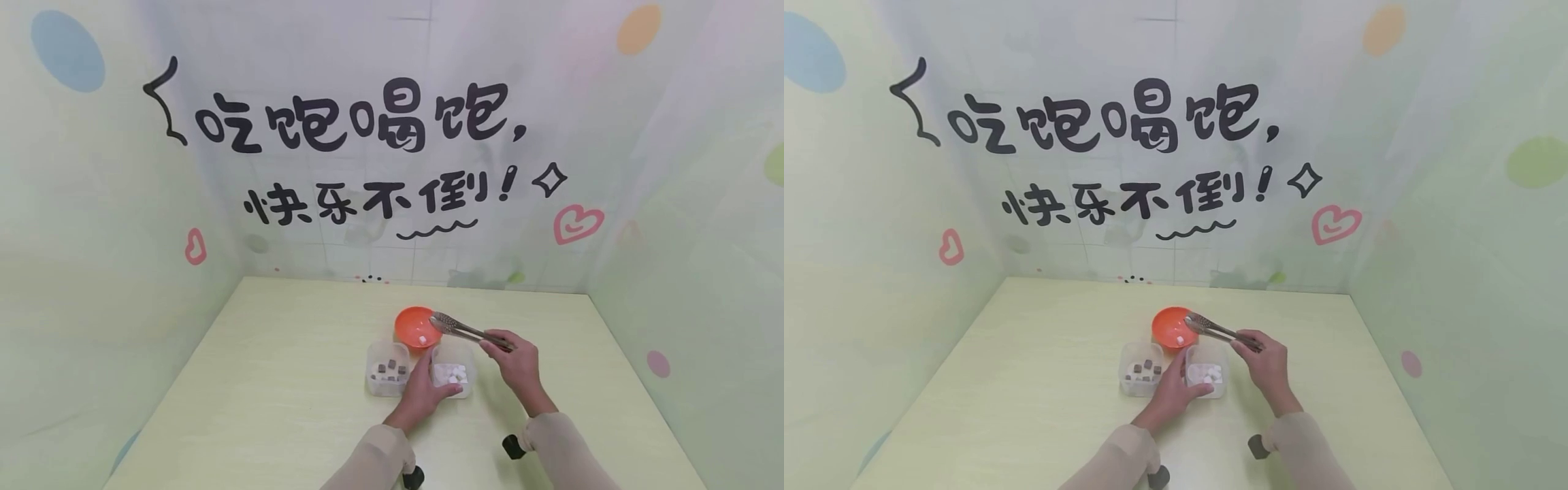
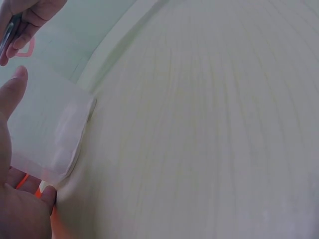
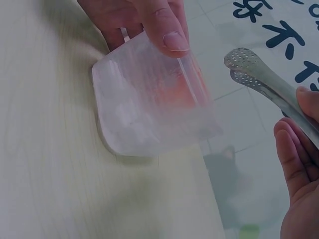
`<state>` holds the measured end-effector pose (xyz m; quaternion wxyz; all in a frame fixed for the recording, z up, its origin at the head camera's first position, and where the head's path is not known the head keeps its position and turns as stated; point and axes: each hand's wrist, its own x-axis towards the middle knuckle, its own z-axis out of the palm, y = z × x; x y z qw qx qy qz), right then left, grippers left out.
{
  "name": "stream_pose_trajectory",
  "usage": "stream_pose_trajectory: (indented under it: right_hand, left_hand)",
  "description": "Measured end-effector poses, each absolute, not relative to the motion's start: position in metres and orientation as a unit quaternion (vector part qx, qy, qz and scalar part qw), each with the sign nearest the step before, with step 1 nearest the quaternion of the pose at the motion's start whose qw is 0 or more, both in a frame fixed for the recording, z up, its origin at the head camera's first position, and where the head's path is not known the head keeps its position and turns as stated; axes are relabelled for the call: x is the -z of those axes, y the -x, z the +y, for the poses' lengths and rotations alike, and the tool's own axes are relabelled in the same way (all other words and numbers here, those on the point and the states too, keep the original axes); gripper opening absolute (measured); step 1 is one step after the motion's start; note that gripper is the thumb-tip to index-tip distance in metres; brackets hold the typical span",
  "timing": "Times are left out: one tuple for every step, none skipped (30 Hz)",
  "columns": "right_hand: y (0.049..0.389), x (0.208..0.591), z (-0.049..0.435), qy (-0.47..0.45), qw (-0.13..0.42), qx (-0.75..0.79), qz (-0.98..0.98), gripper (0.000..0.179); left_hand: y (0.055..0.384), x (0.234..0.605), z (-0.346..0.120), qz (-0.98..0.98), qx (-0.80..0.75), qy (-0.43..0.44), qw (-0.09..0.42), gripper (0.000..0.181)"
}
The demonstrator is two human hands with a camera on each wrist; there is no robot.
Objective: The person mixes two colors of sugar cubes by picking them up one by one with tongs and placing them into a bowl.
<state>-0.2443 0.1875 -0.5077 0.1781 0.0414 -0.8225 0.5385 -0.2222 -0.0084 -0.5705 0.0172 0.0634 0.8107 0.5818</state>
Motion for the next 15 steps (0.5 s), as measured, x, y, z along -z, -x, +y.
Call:
stream_pose_trajectory:
  right_hand:
    - [0.2449,0.508,0.1872,-0.04,0.177,-0.54,-0.821,0.022]
    - [0.2454,0.5081,0.1869,-0.04,0.176,-0.54,-0.822,0.022]
    - [0.2458,0.5083,0.1867,-0.039,0.175,-0.542,-0.821,0.022]
    - [0.2461,0.5084,0.1866,-0.039,0.174,-0.543,-0.82,0.022]
    - [0.2462,0.5086,0.1864,-0.038,0.173,-0.545,-0.82,0.023]
    - [0.2463,0.5089,0.1864,-0.037,0.172,-0.546,-0.819,0.023]
    - [0.2463,0.5093,0.1864,-0.036,0.172,-0.544,-0.821,0.023]
    - [0.2459,0.509,0.1864,-0.035,0.172,-0.545,-0.82,0.023]
    - [0.2458,0.5094,0.1864,-0.034,0.173,-0.544,-0.82,0.023]
    - [0.2457,0.5097,0.1867,-0.034,0.174,-0.545,-0.82,0.023]
    - [0.2454,0.5099,0.1869,-0.033,0.174,-0.545,-0.819,0.022]
    - [0.2451,0.5099,0.1872,-0.034,0.174,-0.546,-0.819,0.022]
    - [0.2448,0.5099,0.1876,-0.034,0.174,-0.547,-0.818,0.022]
    - [0.2444,0.5096,0.188,-0.034,0.174,-0.548,-0.818,0.022]
    - [0.2441,0.5095,0.1885,-0.033,0.174,-0.547,-0.818,0.022]
  left_hand:
    - [0.2221,0.5703,-0.0084,0.81,-0.583,-0.066,0.015,0.096]
    - [0.2221,0.5704,-0.0085,0.809,-0.583,-0.068,0.014,0.096]
    - [0.2222,0.5703,-0.0085,0.808,-0.585,-0.069,0.014,0.096]
    - [0.2222,0.5705,-0.0086,0.808,-0.585,-0.07,0.014,0.096]
    - [0.2222,0.5708,-0.0086,0.807,-0.586,-0.071,0.014,0.096]
    - [0.2222,0.571,-0.0085,0.807,-0.586,-0.072,0.014,0.096]
    - [0.2222,0.5711,-0.0084,0.807,-0.585,-0.072,0.014,0.096]
    - [0.2221,0.5712,-0.0084,0.808,-0.585,-0.073,0.013,0.096]
    - [0.222,0.571,-0.0083,0.808,-0.585,-0.073,0.014,0.096]
    - [0.222,0.5712,-0.0083,0.809,-0.583,-0.074,0.013,0.096]
    - [0.222,0.571,-0.0081,0.809,-0.582,-0.074,0.012,0.096]
    - [0.2218,0.5706,-0.0081,0.809,-0.583,-0.075,0.01,0.096]
    - [0.2217,0.5703,-0.0082,0.809,-0.583,-0.075,0.01,0.096]
    - [0.2215,0.5698,-0.0083,0.809,-0.583,-0.075,0.01,0.096]
    - [0.2214,0.5693,-0.0084,0.809,-0.583,-0.075,0.01,0.096]
